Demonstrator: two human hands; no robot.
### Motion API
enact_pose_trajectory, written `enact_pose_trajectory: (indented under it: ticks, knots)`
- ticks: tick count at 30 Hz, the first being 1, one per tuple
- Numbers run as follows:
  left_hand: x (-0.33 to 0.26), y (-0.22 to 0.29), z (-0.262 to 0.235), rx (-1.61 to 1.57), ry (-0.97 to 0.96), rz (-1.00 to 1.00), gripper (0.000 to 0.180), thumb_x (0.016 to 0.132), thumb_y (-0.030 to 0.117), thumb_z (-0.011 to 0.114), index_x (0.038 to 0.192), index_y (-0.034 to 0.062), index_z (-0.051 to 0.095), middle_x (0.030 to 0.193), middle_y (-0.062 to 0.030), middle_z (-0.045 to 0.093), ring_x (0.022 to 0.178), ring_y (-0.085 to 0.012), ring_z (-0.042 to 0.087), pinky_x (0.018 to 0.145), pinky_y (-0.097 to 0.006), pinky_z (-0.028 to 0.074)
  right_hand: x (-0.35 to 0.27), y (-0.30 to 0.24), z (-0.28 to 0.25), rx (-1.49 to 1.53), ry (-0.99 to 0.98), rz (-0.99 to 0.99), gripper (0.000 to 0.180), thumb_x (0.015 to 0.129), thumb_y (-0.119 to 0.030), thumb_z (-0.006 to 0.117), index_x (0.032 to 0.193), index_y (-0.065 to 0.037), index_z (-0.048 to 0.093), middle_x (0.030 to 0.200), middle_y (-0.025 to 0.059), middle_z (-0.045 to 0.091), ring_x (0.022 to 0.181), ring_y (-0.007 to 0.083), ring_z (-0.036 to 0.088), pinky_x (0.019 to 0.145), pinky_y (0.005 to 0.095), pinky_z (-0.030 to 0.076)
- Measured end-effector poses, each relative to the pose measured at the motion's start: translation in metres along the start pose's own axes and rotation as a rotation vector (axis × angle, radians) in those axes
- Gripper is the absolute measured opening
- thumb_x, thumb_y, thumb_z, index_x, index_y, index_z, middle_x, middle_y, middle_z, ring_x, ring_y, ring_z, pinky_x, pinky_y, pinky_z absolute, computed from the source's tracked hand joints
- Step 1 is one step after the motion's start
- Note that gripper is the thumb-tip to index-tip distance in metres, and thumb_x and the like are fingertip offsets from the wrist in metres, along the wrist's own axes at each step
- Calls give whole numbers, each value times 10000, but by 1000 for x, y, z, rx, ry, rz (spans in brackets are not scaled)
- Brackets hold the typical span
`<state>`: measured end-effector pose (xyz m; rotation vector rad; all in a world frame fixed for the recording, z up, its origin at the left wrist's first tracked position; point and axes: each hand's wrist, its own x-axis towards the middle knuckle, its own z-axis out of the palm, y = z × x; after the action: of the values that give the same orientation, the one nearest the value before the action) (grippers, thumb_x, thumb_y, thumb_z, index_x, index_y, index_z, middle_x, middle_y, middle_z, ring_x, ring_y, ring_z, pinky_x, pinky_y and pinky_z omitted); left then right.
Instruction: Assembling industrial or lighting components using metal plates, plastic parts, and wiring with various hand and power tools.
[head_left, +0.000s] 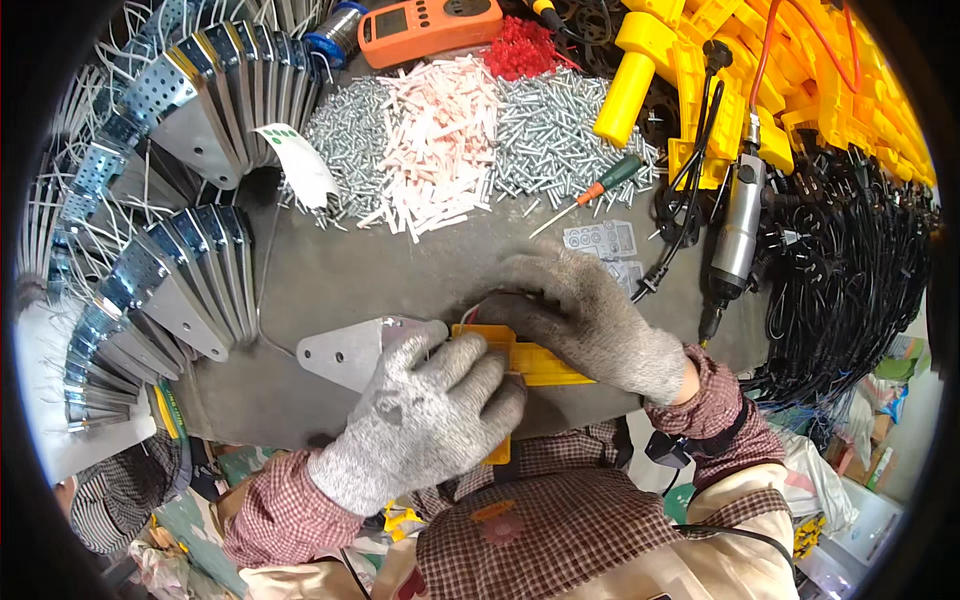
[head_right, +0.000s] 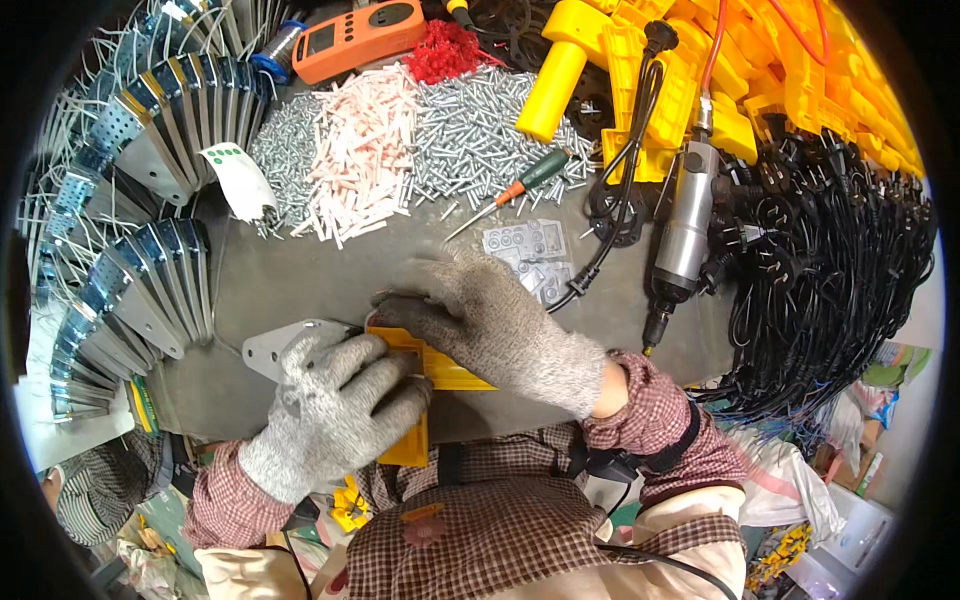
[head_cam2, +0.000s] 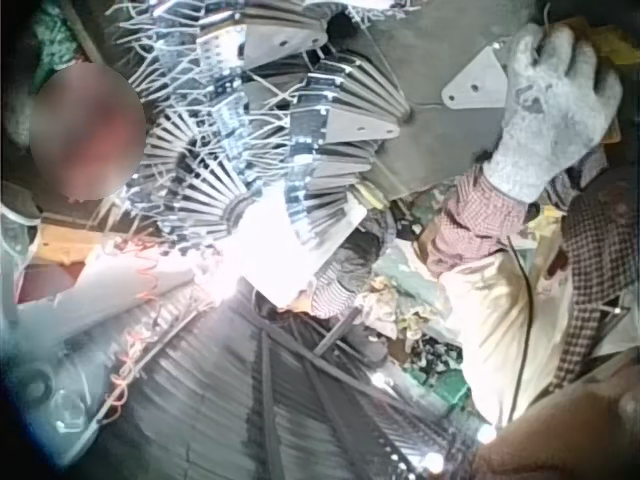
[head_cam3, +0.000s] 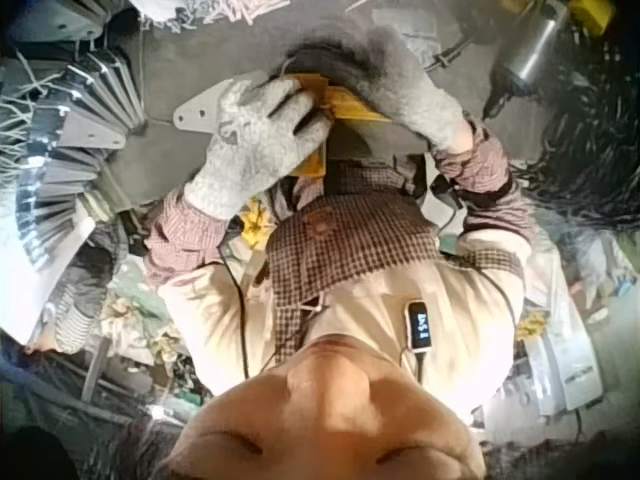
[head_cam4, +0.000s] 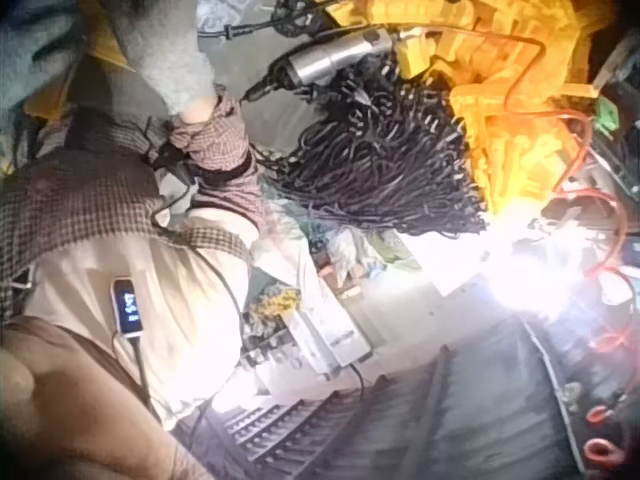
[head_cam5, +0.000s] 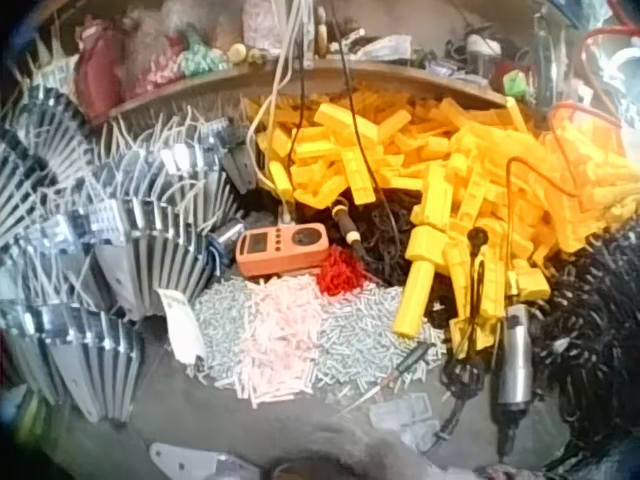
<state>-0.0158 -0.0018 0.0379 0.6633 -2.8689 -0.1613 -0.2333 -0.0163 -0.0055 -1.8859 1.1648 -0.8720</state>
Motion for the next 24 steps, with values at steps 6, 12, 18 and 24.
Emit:
enact_pose_trajectory:
  ticks: [6, 12, 18, 24]
  knots:
    - [-5, -3, 21, -291, 143, -182, 262, 761, 139, 748, 1022, 124, 725, 962, -16, 729, 999, -257, 644, 859, -455, 446, -16, -43, -50, -175, -73, 45, 194, 907, -123, 685, 1090, -61, 708, 985, 89, 647, 872, 253, 686, 739, 387, 570]
    - [-9, -2, 22, -636, 245, -436, 231, 796, 52, 717, 1015, 107, 672, 987, -48, 689, 961, -299, 637, 913, -461, 426, -18, -42, -18, -352, -212, -47, 205, 816, -112, 748, 997, -24, 708, 877, 96, 687, 806, 283, 704, 703, 375, 576]
    - [-12, -3, 29, -833, 361, -463, 232, 867, -47, 700, 1049, 27, 575, 996, -90, 628, 920, -202, 645, 872, -345, 513, -21, -25, -24, 342, 57, 275, 144, 943, -31, 636, 1085, -8, 642, 984, 109, 706, 836, 179, 693, 751, 321, 556]
    - [-13, 2, 36, -1162, 427, -582, 267, 885, -69, 697, 1085, 5, 537, 1023, -80, 622, 966, -176, 656, 875, -316, 537, -17, -7, -2, 241, -91, 222, 265, 939, -78, 679, 1194, -36, 620, 933, 108, 679, 803, 152, 652, 723, 303, 529]
